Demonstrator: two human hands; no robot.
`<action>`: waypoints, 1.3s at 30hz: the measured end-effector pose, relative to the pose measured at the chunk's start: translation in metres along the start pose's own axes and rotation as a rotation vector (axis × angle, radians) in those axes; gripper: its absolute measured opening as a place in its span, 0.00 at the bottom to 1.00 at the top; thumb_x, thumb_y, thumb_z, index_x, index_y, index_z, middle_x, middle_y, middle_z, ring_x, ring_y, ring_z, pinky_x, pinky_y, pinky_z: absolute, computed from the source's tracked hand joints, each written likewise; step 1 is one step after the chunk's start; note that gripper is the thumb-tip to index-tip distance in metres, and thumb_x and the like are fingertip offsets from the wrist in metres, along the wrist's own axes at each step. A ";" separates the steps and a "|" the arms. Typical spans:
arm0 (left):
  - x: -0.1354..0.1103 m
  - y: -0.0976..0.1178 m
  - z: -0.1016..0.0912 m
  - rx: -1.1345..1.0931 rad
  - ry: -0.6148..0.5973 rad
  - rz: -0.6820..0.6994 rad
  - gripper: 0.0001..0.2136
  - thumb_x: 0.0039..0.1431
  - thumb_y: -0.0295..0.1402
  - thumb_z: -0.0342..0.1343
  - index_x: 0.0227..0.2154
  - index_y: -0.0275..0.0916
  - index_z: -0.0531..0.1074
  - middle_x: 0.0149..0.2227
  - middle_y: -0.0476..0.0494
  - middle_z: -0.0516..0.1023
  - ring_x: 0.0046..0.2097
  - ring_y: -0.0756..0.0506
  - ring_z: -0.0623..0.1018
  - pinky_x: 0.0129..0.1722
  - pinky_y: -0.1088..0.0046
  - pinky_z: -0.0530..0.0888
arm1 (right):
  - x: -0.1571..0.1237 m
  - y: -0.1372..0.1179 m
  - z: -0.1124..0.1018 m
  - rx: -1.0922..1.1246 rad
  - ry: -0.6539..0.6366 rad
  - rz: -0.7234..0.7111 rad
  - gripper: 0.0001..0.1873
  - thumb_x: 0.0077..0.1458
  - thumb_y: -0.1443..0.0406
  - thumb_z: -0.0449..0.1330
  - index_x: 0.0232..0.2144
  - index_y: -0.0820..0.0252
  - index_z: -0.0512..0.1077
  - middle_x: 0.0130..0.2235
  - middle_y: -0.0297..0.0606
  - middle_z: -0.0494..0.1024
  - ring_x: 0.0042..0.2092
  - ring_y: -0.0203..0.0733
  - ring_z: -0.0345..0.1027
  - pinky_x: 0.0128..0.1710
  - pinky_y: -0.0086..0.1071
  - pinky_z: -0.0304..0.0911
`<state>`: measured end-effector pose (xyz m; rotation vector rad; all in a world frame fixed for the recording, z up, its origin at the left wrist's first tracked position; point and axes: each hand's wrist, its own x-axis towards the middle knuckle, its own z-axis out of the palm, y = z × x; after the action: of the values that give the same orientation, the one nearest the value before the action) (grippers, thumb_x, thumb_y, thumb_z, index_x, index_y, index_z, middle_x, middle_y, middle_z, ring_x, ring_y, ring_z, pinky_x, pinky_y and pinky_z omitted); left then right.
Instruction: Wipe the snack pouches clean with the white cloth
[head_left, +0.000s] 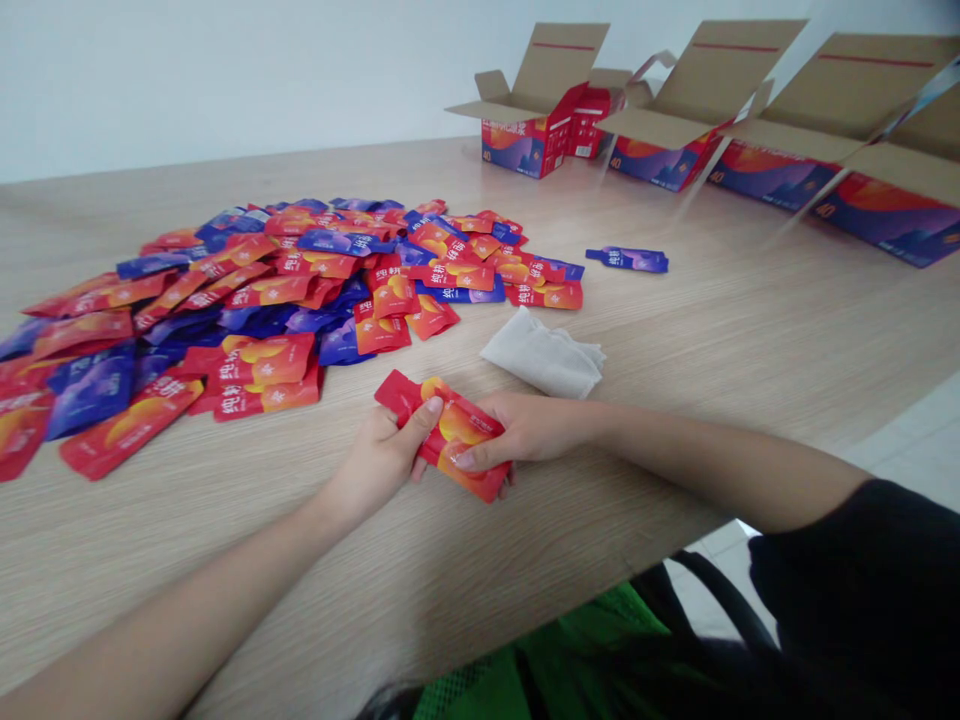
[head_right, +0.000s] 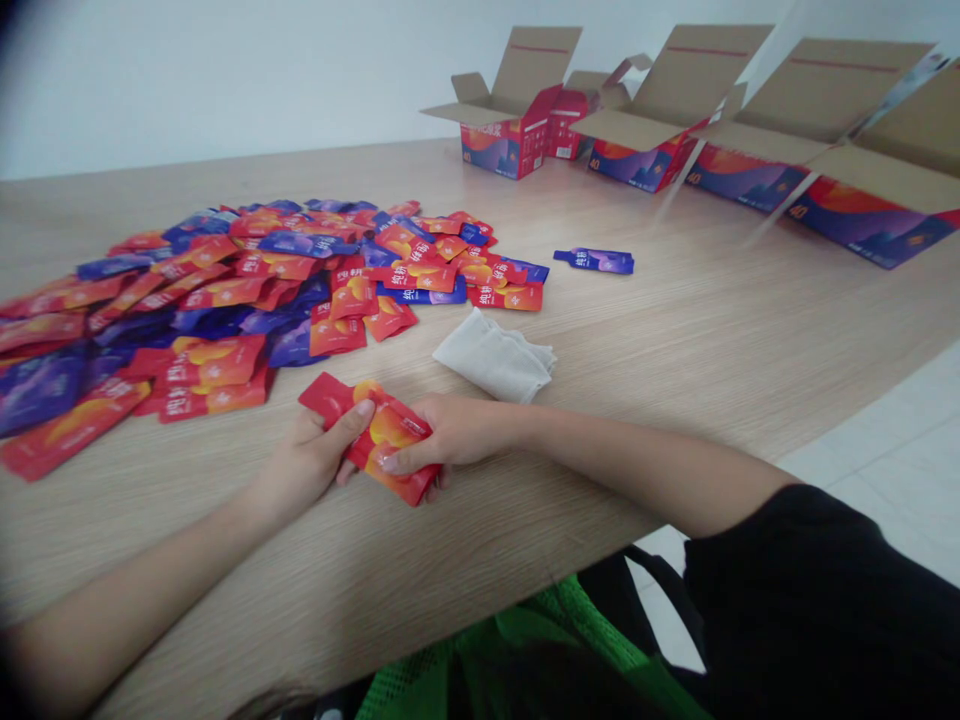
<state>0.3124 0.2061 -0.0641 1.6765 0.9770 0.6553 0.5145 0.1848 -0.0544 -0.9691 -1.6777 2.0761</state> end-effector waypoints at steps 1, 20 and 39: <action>0.000 -0.001 0.000 0.002 -0.003 0.000 0.25 0.67 0.45 0.49 0.14 0.40 0.61 0.10 0.55 0.60 0.16 0.53 0.61 0.19 0.77 0.59 | 0.000 0.000 -0.001 -0.015 0.002 -0.001 0.17 0.57 0.53 0.64 0.34 0.63 0.71 0.26 0.30 0.76 0.23 0.30 0.68 0.24 0.25 0.65; 0.000 -0.002 -0.003 -0.126 -0.029 -0.109 0.26 0.63 0.51 0.49 0.14 0.41 0.62 0.11 0.52 0.63 0.18 0.51 0.65 0.21 0.75 0.64 | -0.002 -0.002 -0.003 -0.112 -0.026 0.092 0.13 0.59 0.58 0.63 0.29 0.63 0.71 0.22 0.29 0.75 0.19 0.30 0.65 0.23 0.25 0.65; 0.004 0.007 -0.009 -0.208 -0.193 -0.163 0.12 0.53 0.43 0.62 0.25 0.39 0.74 0.24 0.49 0.76 0.26 0.49 0.73 0.25 0.76 0.69 | -0.003 -0.001 -0.013 -0.207 0.029 0.063 0.23 0.62 0.51 0.58 0.23 0.62 0.69 0.19 0.26 0.67 0.20 0.27 0.55 0.20 0.24 0.50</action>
<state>0.3089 0.2128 -0.0548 1.4311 0.8659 0.4603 0.5259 0.1928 -0.0540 -1.1220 -1.8985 1.9447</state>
